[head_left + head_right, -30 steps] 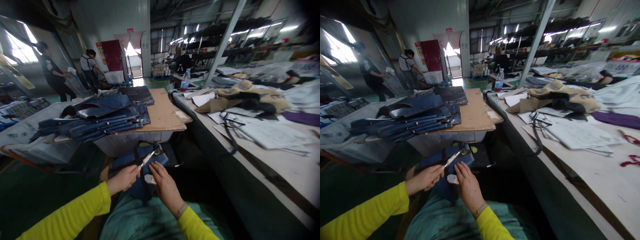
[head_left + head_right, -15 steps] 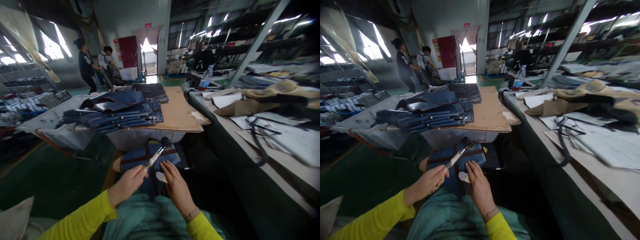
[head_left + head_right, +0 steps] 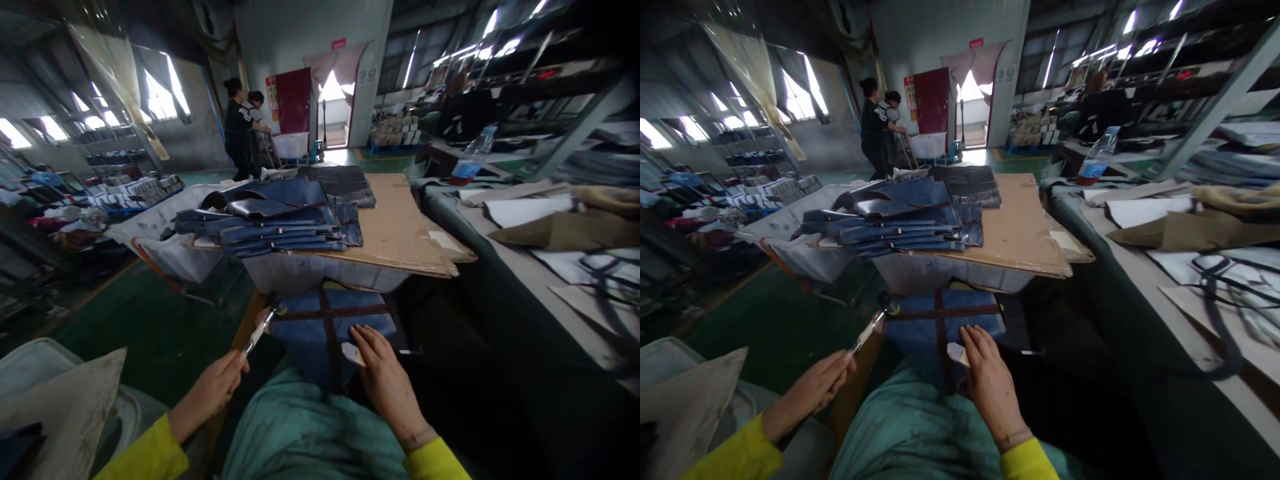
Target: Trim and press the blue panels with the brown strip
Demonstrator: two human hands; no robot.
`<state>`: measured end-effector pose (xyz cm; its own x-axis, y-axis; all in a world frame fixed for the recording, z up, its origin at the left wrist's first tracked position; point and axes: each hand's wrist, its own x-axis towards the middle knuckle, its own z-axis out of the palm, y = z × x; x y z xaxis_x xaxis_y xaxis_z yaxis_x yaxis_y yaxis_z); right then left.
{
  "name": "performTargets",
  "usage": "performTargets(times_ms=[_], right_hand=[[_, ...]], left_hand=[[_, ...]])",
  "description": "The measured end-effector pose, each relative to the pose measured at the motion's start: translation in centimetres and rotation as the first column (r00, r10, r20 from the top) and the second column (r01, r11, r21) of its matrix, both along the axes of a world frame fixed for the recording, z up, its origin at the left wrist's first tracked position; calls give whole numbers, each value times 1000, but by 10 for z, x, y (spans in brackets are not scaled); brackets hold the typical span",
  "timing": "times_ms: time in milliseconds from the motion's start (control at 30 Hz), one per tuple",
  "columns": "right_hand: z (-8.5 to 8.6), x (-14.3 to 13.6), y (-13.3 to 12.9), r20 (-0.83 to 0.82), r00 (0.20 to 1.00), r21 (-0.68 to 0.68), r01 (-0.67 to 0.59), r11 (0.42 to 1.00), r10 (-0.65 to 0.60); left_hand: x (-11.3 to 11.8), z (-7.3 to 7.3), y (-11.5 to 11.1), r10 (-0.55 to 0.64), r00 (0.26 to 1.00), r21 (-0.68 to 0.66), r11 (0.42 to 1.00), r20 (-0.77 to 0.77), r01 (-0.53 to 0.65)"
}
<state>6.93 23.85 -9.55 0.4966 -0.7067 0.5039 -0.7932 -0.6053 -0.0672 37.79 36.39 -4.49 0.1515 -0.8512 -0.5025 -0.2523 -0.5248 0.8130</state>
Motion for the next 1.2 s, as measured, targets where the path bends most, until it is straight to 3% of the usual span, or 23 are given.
performTargets(times_ms=[200,300,467,533,633,733,833,933,1100,1200], right_hand=[[-1,-2,-2,14,1000,20,16,1000,-17],[-1,-2,-3,17,1000,22,3,1000,-4],[1,-1,-3,20,1000,16,2,1000,-3],[3,-1,-2,18,1000,23,2,1000,-2],[7,0,0,23,1000,12,18,1000,-18],[10,2,2,29,999,11,41,999,-41],[10,3,3,29,999,25,46,999,-46],[9,3,5,40,998,28,48,998,-49],[7,2,3,72,996,33,56,998,-58],[6,3,2,90,994,66,52,996,-58]], left_hand=[[14,-5,1,-8,999,0,1000,44,8],[16,-1,0,32,997,-88,996,73,-25],[17,-2,-2,-78,994,-33,996,82,81],[20,-4,-7,-97,990,-36,994,99,101],[21,-1,-26,-88,985,-146,983,146,109],[9,7,-61,-156,966,-303,928,207,215],[-21,16,-106,-258,886,-390,825,385,409],[-64,30,-155,-283,801,-397,752,528,527],[-143,61,-244,-264,733,-464,629,628,624],[-179,68,-294,-238,670,-455,573,703,681]])
